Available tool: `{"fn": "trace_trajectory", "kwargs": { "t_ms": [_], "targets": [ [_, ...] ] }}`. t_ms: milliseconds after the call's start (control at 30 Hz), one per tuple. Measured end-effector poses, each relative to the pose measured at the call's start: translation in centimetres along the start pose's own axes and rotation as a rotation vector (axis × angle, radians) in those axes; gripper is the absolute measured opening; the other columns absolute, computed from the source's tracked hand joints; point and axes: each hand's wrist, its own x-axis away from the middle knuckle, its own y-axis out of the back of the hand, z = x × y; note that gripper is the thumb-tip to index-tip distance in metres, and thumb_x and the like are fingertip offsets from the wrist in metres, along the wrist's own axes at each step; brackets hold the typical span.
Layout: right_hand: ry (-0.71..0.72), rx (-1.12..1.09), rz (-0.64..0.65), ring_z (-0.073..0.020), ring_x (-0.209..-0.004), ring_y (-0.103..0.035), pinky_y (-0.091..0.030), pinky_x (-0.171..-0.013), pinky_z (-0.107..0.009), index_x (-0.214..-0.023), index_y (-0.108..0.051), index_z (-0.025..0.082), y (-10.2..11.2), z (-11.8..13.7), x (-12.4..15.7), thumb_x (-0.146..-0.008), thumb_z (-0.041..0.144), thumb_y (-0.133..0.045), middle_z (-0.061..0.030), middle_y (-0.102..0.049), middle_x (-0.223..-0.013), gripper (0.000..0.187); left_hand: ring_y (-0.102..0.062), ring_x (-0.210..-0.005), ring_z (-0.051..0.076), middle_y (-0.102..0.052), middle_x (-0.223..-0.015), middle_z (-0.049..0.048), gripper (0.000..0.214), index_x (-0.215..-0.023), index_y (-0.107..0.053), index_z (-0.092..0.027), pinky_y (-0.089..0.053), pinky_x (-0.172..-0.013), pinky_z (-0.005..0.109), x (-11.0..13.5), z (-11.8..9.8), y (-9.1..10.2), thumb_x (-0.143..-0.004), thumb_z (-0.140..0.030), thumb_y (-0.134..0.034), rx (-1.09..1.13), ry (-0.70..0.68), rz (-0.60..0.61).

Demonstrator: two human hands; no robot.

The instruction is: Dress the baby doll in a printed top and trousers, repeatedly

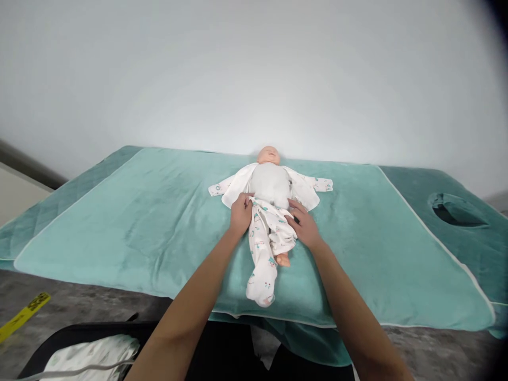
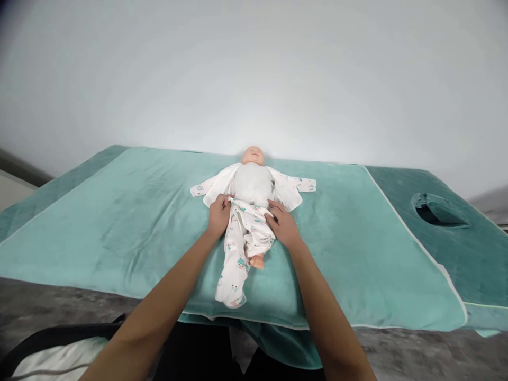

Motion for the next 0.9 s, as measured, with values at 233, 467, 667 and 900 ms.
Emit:
{"fn": "trace_trajectory", "kwargs": {
  "t_ms": [233,467,667,900],
  "targets": [
    [-0.333,0.129,-0.335,-0.0160,-0.068,-0.044,-0.039,-0.066,-0.029,-0.071,-0.039,0.024,0.0,-1.0,-5.4,-0.091,0.049,-0.053,0.0039,-0.044,-0.064,0.034,-0.047,-0.068,0.015,-0.052,-0.072,-0.0036,0.010,-0.083,-0.048,-0.023,-0.035,-0.066,0.027,-2.0,0.6,-0.8,-0.085,-0.021,-0.057,0.112,0.129,-0.043],
    [-0.336,-0.062,-0.416,-0.0167,-0.077,-0.050,-0.043,-0.068,-0.028,-0.084,-0.049,0.024,-2.5,-3.0,-6.2,-0.093,0.051,-0.053,0.0013,-0.053,-0.078,0.029,-0.043,-0.060,0.011,-0.053,-0.070,-0.0015,0.033,-0.082,-0.063,-0.018,-0.035,-0.055,0.023,-2.5,1.1,0.2,-0.084,-0.051,-0.064,0.617,0.422,0.176],
    [-0.148,-0.224,-0.390,-0.0207,-0.118,-0.056,-0.048,-0.094,-0.034,-0.100,-0.058,0.025,-2.0,-1.5,-6.2,-0.092,0.033,-0.054,-0.0073,-0.058,-0.132,0.012,-0.050,-0.068,0.011,-0.058,-0.078,-0.0006,0.025,-0.091,-0.069,-0.019,-0.039,-0.060,0.022,-2.7,0.8,3.2,-0.078,-0.040,-0.076,0.542,0.370,0.496],
    [-0.149,-0.215,-0.207,-0.0257,-0.131,-0.053,-0.044,-0.106,-0.043,-0.094,-0.058,0.026,-1.2,-1.0,-6.4,-0.090,0.038,-0.060,-0.0059,-0.058,-0.140,0.014,-0.053,-0.125,0.025,-0.053,-0.138,0.0095,0.025,-0.082,-0.064,-0.020,-0.046,-0.097,0.035,-2.5,3.2,2.9,-0.080,-0.043,-0.075,0.352,0.056,0.420]
  ]
}}
